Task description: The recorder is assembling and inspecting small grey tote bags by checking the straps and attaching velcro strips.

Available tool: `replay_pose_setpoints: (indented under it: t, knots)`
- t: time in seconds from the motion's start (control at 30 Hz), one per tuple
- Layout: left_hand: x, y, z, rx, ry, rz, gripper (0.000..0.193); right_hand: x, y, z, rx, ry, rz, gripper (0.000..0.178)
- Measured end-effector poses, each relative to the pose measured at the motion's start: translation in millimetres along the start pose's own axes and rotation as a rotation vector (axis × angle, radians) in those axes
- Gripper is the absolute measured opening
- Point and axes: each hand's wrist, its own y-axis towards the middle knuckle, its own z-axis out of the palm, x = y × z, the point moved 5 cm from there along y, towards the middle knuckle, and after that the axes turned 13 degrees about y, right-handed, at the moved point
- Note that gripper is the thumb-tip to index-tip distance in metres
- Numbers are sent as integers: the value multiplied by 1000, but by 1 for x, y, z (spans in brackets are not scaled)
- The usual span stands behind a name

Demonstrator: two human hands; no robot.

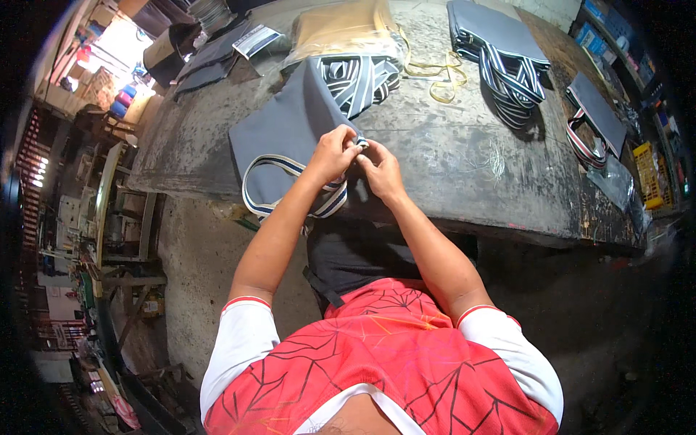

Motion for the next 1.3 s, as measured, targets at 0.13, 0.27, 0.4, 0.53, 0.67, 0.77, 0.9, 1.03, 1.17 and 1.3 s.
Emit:
replay_pose_setpoints:
  t: [0.13, 0.27, 0.4, 0.53, 0.67, 0.77, 0.9, 1.03, 1.17, 1.3]
  knots:
    - [0, -12, 3, -17, 68, -45, 11, 2, 5, -2, 27, -77, -32, 29]
    - [1, -18, 12, -21, 187, 33, 6, -5, 6, -2, -99, -198, -13, 25]
    - [-10, -15, 18, -62, 276, 148, 3, -20, 17, -15, -219, -304, 47, 21]
    - [-13, -17, 17, -66, 315, 162, 7, -11, 20, -9, -230, -344, 44, 19]
    - [-11, -31, 5, -156, 260, -4, 12, 1, 8, -7, -79, -125, 57, 21]
    - [-7, -41, 10, -144, 293, -105, 15, 0, 7, -13, 23, 42, 51, 25]
    - [-4, -41, 18, -148, 408, -26, 8, 4, 12, -6, -13, -199, 69, 23]
    - [-20, -37, 24, -121, 487, 143, 7, 7, 14, -6, -164, -466, -204, 19]
    - [-15, -41, 15, -122, 357, -1, 9, 5, 13, -8, -113, -311, 4, 19]
    - [-22, -35, -6, -215, 226, -136, 17, 4, 7, -12, 46, 69, 107, 15]
